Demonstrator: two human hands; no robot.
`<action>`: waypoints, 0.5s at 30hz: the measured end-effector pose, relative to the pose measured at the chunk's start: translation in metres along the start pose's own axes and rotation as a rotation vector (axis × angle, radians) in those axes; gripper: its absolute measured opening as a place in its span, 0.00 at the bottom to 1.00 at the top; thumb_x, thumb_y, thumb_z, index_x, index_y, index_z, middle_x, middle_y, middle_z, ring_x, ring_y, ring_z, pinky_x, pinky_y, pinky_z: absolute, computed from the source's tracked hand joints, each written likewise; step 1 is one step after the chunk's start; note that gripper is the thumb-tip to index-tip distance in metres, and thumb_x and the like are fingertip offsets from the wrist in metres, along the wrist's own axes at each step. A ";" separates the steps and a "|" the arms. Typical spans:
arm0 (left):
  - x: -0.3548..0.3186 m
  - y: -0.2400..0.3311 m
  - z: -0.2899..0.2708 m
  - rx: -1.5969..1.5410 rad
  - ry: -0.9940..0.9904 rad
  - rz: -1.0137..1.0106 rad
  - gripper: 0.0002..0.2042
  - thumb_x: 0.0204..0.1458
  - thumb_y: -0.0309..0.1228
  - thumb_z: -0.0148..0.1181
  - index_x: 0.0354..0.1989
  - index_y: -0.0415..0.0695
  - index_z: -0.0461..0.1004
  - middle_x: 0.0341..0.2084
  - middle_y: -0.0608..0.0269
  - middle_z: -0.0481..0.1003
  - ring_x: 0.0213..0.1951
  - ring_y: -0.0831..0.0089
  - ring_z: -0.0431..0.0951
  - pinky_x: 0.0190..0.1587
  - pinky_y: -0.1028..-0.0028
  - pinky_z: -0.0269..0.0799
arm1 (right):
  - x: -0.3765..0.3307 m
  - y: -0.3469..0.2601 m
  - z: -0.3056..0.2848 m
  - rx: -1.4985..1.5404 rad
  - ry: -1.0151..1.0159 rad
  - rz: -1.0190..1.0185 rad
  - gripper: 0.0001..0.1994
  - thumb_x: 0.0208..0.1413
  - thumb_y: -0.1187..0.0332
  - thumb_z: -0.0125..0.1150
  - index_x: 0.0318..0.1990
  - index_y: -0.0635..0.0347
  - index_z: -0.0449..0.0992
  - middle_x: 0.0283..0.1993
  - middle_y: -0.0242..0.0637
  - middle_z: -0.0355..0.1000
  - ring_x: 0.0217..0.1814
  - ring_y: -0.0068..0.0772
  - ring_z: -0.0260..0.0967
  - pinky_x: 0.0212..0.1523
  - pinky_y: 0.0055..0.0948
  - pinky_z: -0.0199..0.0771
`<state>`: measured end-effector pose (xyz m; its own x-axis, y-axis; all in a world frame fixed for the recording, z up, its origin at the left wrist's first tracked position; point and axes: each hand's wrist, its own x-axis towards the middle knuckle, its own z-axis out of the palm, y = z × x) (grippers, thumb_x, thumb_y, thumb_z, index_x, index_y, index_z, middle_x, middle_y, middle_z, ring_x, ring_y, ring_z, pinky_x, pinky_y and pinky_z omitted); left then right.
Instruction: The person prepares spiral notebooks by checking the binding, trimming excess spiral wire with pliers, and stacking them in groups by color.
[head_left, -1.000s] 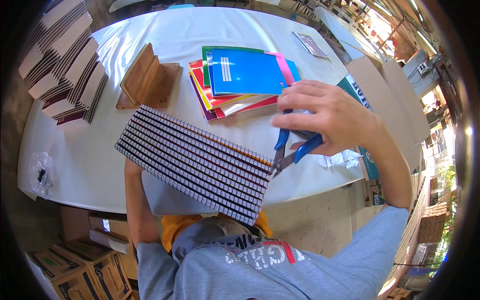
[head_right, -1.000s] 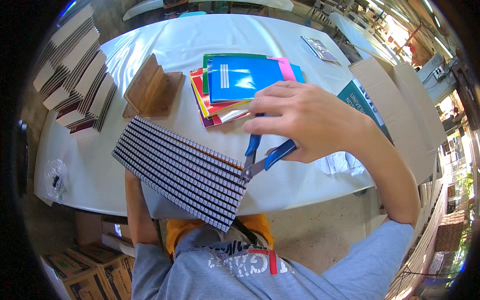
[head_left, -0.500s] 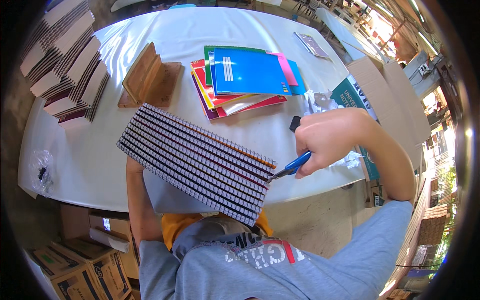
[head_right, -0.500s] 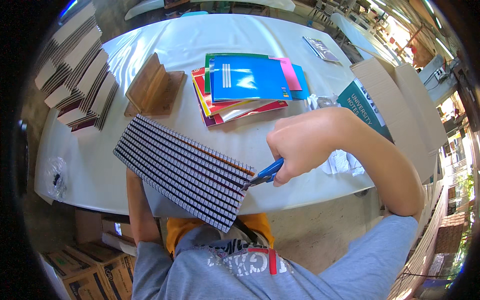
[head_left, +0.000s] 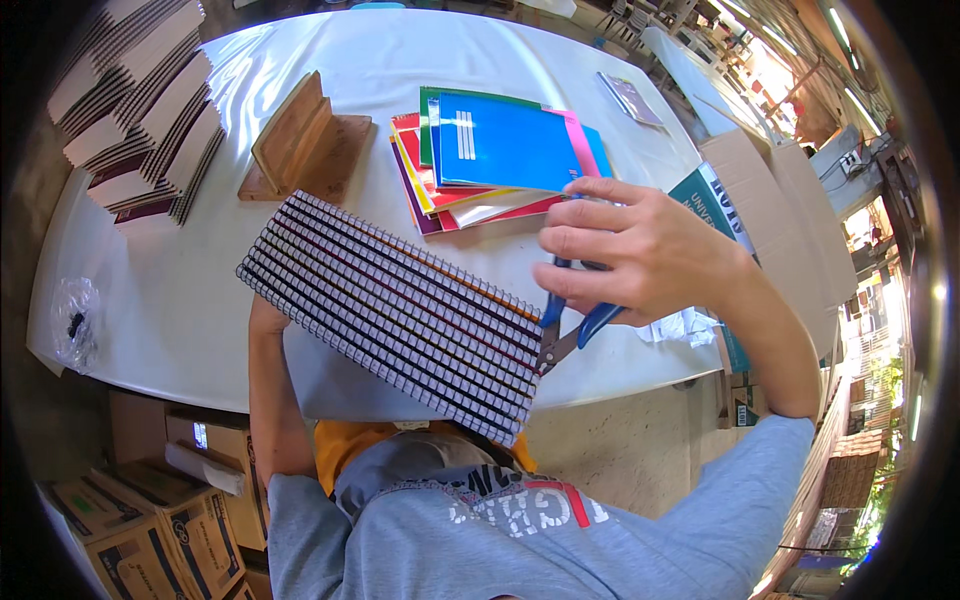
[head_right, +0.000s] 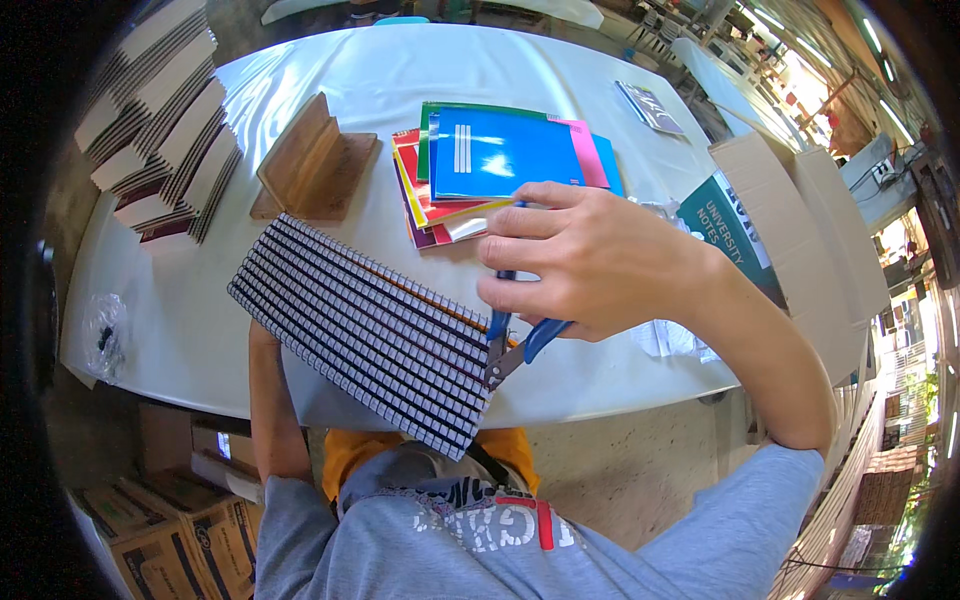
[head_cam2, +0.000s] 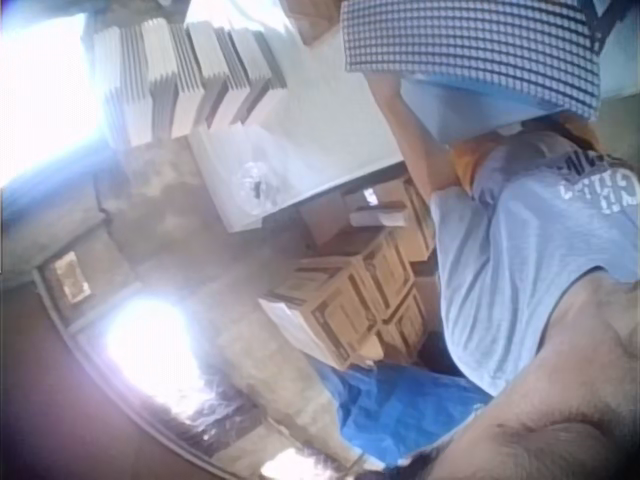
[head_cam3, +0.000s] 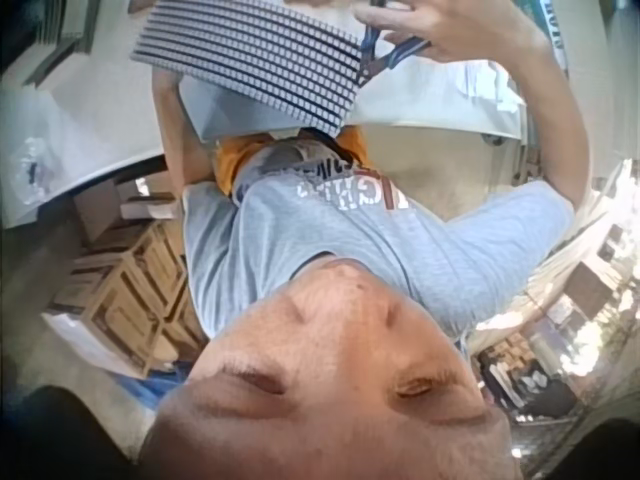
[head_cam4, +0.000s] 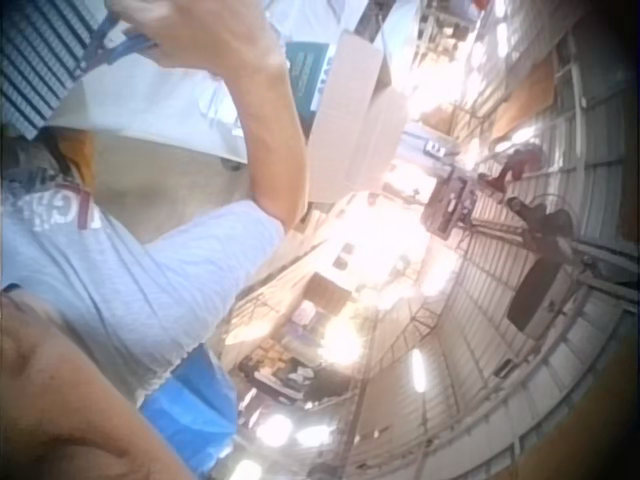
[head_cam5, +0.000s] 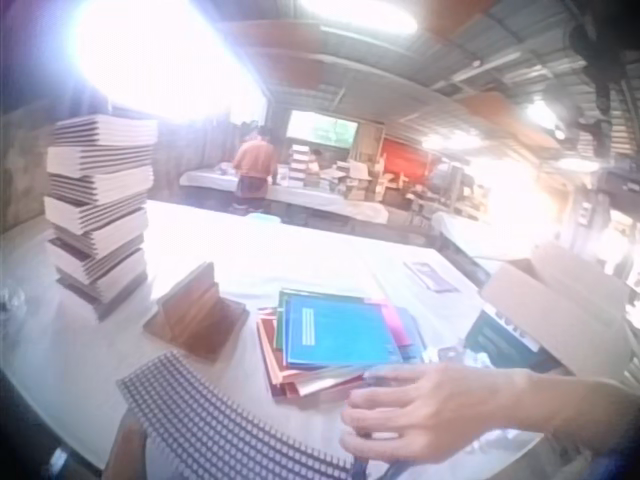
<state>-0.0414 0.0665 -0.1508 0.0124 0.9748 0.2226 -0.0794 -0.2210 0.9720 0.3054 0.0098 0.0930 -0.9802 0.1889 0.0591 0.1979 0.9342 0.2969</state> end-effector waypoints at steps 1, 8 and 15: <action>-0.002 0.001 0.000 -0.028 -0.030 0.016 0.22 0.48 0.26 0.58 0.53 0.39 0.64 0.47 0.63 0.69 0.47 0.73 0.68 0.52 0.72 0.64 | 0.003 -0.001 -0.006 0.001 0.001 -0.001 0.17 0.34 0.63 0.65 0.34 0.57 0.72 0.39 0.37 0.71 0.44 0.35 0.68 0.46 0.37 0.67; 0.001 -0.013 -0.008 -0.061 -0.015 0.036 0.22 0.48 0.26 0.58 0.54 0.39 0.63 0.49 0.63 0.68 0.49 0.72 0.66 0.53 0.71 0.62 | 0.036 -0.010 -0.043 0.500 -1.258 0.654 0.15 0.34 0.58 0.64 0.29 0.57 0.77 0.30 0.40 0.72 0.33 0.39 0.69 0.29 0.35 0.69; 0.004 -0.032 -0.018 0.202 -0.100 0.080 0.24 0.46 0.26 0.59 0.54 0.39 0.63 0.49 0.62 0.68 0.50 0.72 0.66 0.54 0.72 0.62 | 0.005 -0.013 -0.005 0.018 0.063 0.051 0.15 0.33 0.63 0.62 0.31 0.57 0.72 0.34 0.32 0.68 0.42 0.31 0.67 0.47 0.33 0.66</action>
<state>-0.0565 0.0775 -0.1823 0.1135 0.9483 0.2962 0.1165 -0.3088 0.9440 0.2975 -0.0024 0.0939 -0.9669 0.2171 0.1340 0.2467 0.9293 0.2749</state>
